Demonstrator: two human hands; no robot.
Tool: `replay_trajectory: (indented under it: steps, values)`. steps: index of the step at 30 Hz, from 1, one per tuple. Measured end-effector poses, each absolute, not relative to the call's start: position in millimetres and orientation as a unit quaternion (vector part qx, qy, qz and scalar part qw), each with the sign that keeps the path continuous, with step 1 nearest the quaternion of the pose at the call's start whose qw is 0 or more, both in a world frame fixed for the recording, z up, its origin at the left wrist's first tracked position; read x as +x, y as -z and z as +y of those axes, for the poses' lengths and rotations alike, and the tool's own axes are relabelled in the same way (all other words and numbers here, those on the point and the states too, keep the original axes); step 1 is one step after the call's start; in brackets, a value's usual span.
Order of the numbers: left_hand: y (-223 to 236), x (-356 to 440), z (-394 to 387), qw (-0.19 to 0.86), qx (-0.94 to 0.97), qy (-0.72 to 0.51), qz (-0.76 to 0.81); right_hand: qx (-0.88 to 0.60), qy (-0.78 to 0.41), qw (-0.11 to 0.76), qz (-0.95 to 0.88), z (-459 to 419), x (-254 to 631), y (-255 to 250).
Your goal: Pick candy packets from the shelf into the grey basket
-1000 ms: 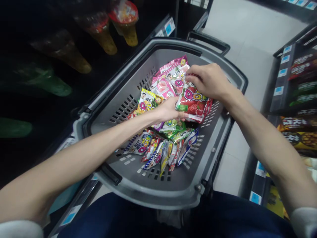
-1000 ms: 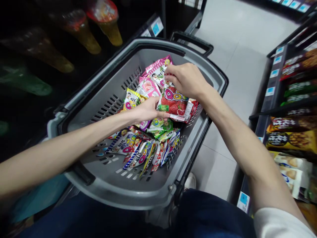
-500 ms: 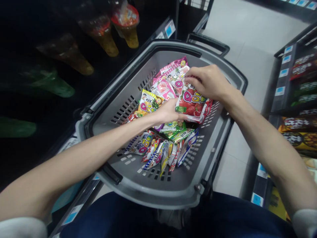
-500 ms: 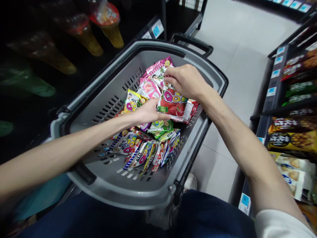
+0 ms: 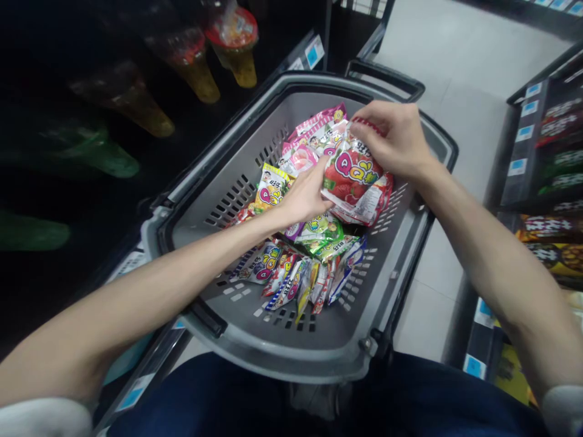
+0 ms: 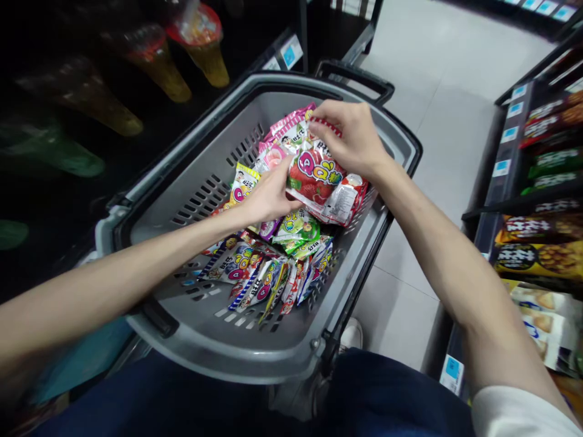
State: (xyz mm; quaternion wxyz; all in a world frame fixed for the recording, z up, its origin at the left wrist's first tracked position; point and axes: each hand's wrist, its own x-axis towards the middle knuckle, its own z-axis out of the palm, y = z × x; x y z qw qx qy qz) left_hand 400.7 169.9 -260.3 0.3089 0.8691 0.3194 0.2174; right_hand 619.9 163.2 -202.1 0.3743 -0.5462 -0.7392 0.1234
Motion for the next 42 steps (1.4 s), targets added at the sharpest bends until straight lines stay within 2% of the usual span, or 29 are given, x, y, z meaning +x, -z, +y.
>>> replay_trajectory:
  steps: [2,5,9,12,16,18,20,22,26,30,42]
  values:
    - [262.0,398.9,177.3,0.270,0.883,-0.266,0.278,-0.529,-0.149,0.434,-0.714,168.7,623.4,204.6]
    - [255.7,397.5,181.6,0.238,0.890,-0.306,0.238,-0.512,-0.242,0.479,-0.670,174.6,626.6,205.9]
    - [241.0,398.8,176.4,0.256,0.882,-0.327,0.222,-0.472,-0.344,0.544,-0.602,176.5,626.9,203.0]
    - [236.5,401.9,172.0,0.332,0.848,-0.345,0.225,-0.457,-0.352,0.577,-0.579,177.5,629.2,201.4]
    - [240.2,408.2,162.1,0.566,0.720,-0.324,0.238,-0.466,-0.367,0.522,-0.613,175.6,633.5,203.7]
    - [242.8,411.3,154.2,0.692,0.615,-0.296,0.237,-0.488,-0.293,0.483,-0.665,171.9,634.0,205.3]
    - [244.7,413.7,146.8,0.774,0.522,-0.273,0.233,-0.513,-0.167,0.464,-0.702,167.7,633.7,206.4]
    - [245.8,415.3,141.7,0.818,0.457,-0.257,0.234,-0.536,-0.052,0.449,-0.712,164.5,633.1,206.9]
    - [248.4,416.2,140.0,0.854,0.388,-0.244,0.247,-0.540,0.070,0.441,-0.714,162.4,630.6,206.3]
    - [251.0,414.8,141.9,0.854,0.377,-0.243,0.265,-0.518,0.126,0.441,-0.722,160.7,625.7,204.4]
    - [244.6,415.6,140.7,0.858,0.373,-0.238,0.260,-0.480,0.169,0.452,-0.733,155.8,622.5,201.4]
